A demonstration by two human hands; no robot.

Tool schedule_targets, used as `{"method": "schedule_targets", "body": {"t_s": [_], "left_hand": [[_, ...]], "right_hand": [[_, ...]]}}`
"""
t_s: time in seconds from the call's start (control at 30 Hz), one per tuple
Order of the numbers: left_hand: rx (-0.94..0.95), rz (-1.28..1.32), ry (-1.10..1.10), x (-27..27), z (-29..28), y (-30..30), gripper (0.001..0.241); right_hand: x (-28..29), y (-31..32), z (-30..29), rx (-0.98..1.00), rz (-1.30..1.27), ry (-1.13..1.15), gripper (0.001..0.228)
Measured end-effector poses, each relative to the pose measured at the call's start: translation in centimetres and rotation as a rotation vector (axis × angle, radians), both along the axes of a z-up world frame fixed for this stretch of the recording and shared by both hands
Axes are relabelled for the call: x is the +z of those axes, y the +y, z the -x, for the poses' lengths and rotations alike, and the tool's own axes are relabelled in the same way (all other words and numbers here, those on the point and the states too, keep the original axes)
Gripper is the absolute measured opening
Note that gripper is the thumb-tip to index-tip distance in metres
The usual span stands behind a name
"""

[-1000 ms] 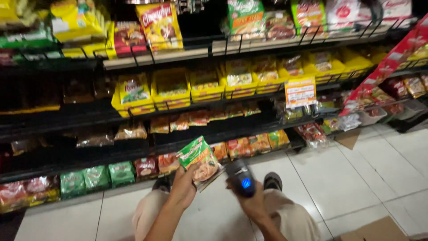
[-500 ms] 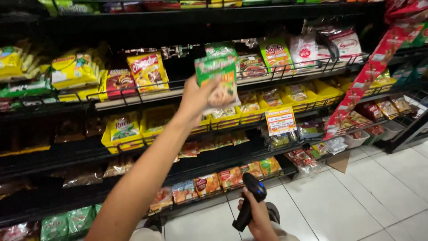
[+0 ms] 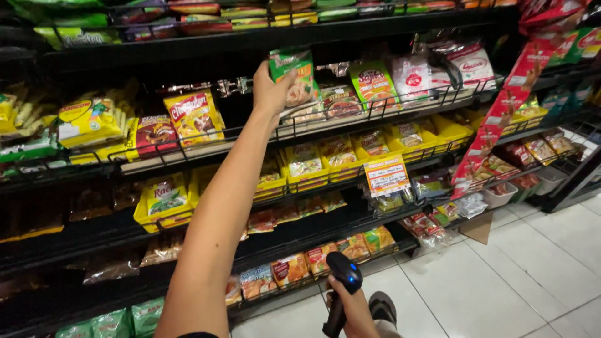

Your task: Scanning items from a box and placing them onto grocery store shelves.

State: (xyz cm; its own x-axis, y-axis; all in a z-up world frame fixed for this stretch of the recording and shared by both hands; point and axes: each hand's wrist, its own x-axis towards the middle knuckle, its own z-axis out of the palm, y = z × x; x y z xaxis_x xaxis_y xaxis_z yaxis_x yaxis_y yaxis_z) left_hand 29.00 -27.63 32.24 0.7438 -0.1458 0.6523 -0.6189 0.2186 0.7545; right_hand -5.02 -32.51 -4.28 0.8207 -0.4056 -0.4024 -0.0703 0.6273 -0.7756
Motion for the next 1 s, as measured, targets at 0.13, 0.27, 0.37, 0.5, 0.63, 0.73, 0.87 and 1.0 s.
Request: {"method": "schedule_targets", "body": {"t_s": [0.13,0.27,0.37,0.5,0.63,0.73,0.87,1.0], "left_hand": [[-0.008,-0.075,-0.006,-0.4,0.8,0.2,0.038],[0.058,-0.203,-0.063,-0.1,2.8,0.8,0.048],[0.231,-0.356,-0.238,-0.1,3.7,1.7,0.058],[0.497,-0.67,-0.452,0.0,3.9,3.2,0.066],[0.349,-0.701,-0.339,-0.3,2.6,3.7,0.058],[0.262,-0.671,-0.242,-0.2,2.5,3.0,0.055],[0.328,-0.723,-0.21,-0.5,2.6,2.3,0.049],[0.358,-0.747,-0.229,-1.2,2.0,2.0,0.05]], "right_hand": [[-2.0,-0.6,-0.9,-0.016,0.025,0.05,0.034],[-3.8,-1.1,-1.6,0.029,0.099,-0.022,0.032],[-3.5,-1.0,-1.3,0.054,0.089,-0.055,0.03],[-3.1,-1.2,-1.4,0.066,0.075,-0.03,0.028],[-3.0,-1.0,-1.3,0.063,0.036,-0.008,0.028],[-3.3,-0.8,-1.6,0.068,0.017,-0.031,0.029],[-3.0,-0.5,-1.7,0.081,0.035,-0.057,0.03],[-3.0,-0.5,-1.7,0.094,0.011,-0.014,0.03]]}}
